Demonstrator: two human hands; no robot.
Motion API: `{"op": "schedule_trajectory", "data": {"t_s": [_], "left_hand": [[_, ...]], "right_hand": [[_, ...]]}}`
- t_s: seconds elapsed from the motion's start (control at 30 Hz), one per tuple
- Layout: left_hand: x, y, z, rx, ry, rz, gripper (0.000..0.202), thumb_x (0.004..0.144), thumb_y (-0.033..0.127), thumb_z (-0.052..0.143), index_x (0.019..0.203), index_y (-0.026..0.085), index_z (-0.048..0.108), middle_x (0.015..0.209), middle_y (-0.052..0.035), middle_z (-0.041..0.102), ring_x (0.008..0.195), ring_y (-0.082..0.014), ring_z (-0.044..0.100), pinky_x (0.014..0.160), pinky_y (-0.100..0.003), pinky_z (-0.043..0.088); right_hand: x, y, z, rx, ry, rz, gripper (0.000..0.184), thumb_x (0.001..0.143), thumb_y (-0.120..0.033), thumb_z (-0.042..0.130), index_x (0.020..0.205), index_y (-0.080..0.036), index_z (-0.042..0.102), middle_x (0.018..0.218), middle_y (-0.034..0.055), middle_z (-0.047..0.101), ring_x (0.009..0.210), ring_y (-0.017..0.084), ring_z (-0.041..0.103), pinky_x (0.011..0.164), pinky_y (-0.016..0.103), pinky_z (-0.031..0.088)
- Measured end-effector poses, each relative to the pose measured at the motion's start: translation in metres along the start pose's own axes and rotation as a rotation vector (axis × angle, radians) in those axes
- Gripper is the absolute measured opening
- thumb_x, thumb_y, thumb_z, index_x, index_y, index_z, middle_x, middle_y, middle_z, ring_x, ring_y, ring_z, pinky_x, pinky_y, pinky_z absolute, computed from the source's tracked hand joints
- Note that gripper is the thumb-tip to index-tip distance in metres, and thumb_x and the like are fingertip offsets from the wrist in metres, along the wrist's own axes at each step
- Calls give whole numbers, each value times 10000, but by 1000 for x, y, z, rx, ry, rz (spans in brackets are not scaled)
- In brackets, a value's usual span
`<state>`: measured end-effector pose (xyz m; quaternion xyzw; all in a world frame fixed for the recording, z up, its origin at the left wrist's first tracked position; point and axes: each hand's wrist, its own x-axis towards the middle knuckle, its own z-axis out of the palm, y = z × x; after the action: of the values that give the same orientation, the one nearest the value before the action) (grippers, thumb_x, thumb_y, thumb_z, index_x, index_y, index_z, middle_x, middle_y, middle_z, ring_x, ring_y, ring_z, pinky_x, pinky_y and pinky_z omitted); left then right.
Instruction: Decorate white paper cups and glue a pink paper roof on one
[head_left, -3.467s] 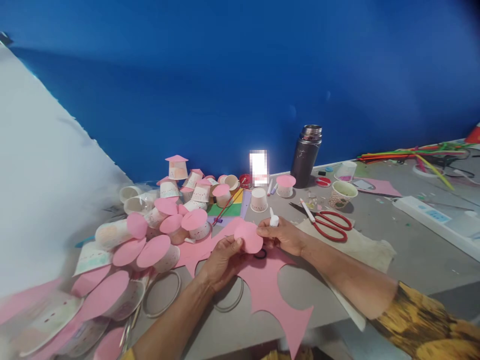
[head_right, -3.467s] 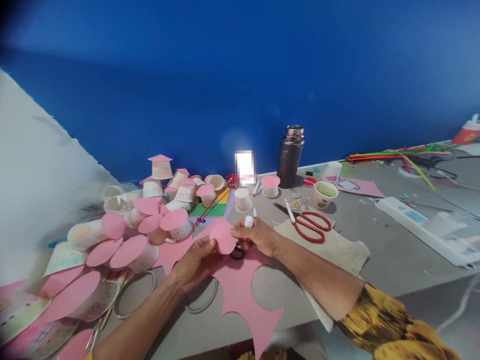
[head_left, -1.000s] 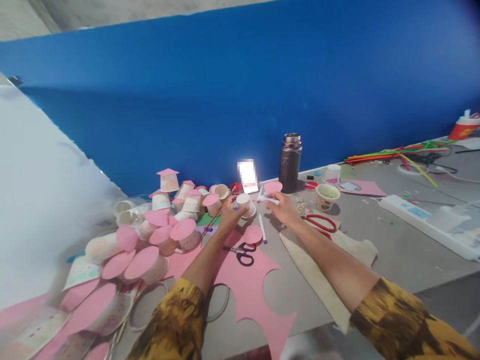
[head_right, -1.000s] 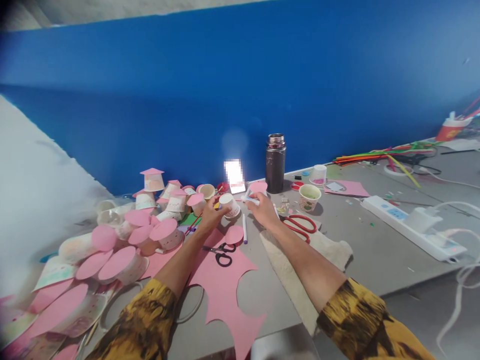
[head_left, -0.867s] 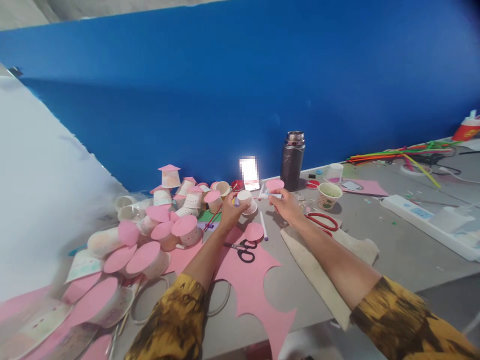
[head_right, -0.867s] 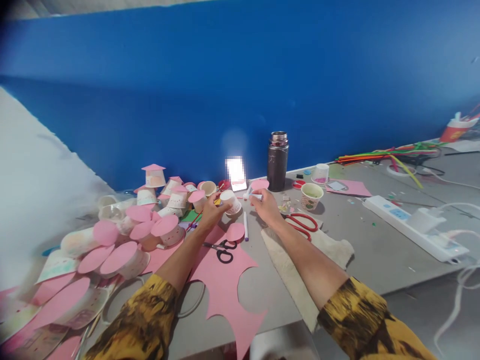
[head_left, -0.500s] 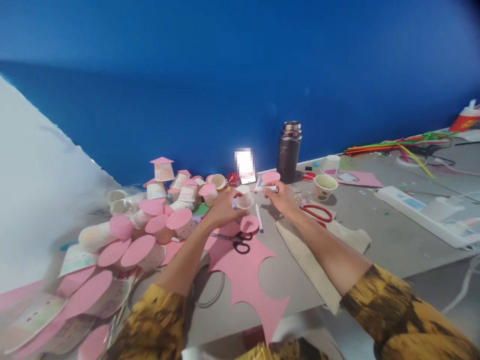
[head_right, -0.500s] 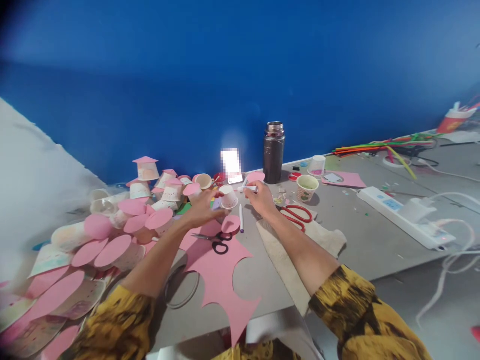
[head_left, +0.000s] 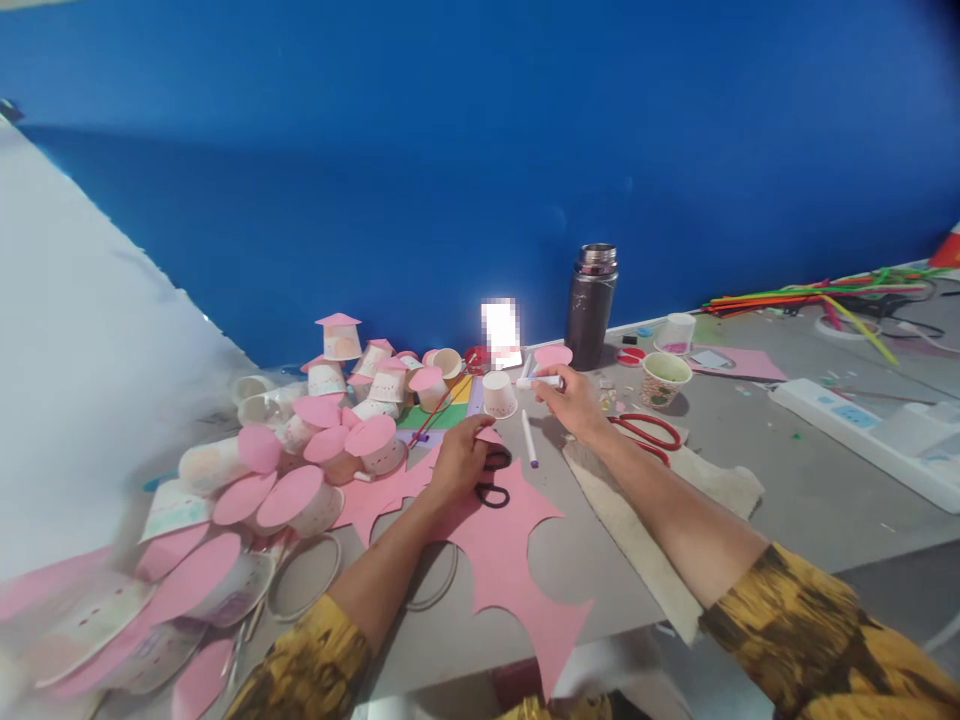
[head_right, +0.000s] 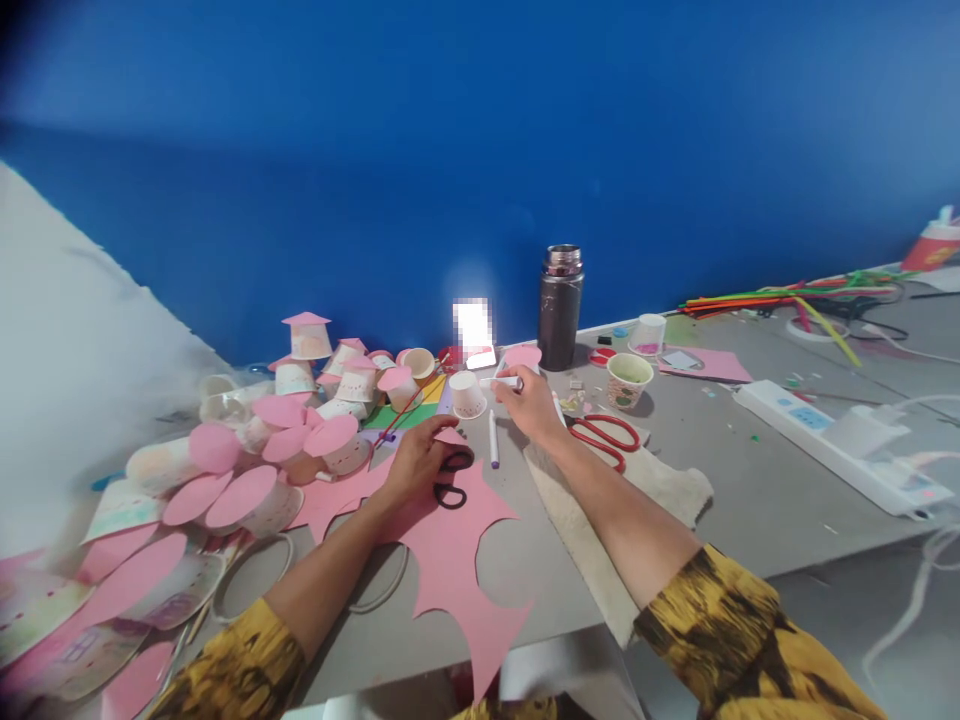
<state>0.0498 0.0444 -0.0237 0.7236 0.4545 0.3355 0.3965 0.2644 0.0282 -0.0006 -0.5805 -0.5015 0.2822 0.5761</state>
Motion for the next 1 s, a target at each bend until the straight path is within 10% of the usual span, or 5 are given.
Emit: {"op": "schedule_trajectory", "data": {"t_s": [0.33,0.6,1.0], "left_hand": [[-5,17,-6,-614,58,-251,425,644,200,618,1061,206,694,908,-95,762,792,-287,747,728,-439,615],[-22,32,0,-551,-38,-144,289,690,169,626,962,198,720,720,26,605,644,-135,554,649,-285,528],[-21,30,4,-383,65,33,274,844,339,568,976,207,768,865,-33,725,932,-253,650,834,-347,546]], "right_hand": [[-48,-15,21,-359,-99,-660,218,957,-355,621,1072,-206,731,963,76,794,686,174,659,680,285,504],[-47,-1,26,-505,-162,-711,267,1035,-363,582,1206,-216,725,1011,78,806,810,208,721,748,299,515],[-54,-7,27,-825,-64,-772,295,1078,-371,521,1111,-190,752,833,80,794,740,208,712,664,296,415]]}}
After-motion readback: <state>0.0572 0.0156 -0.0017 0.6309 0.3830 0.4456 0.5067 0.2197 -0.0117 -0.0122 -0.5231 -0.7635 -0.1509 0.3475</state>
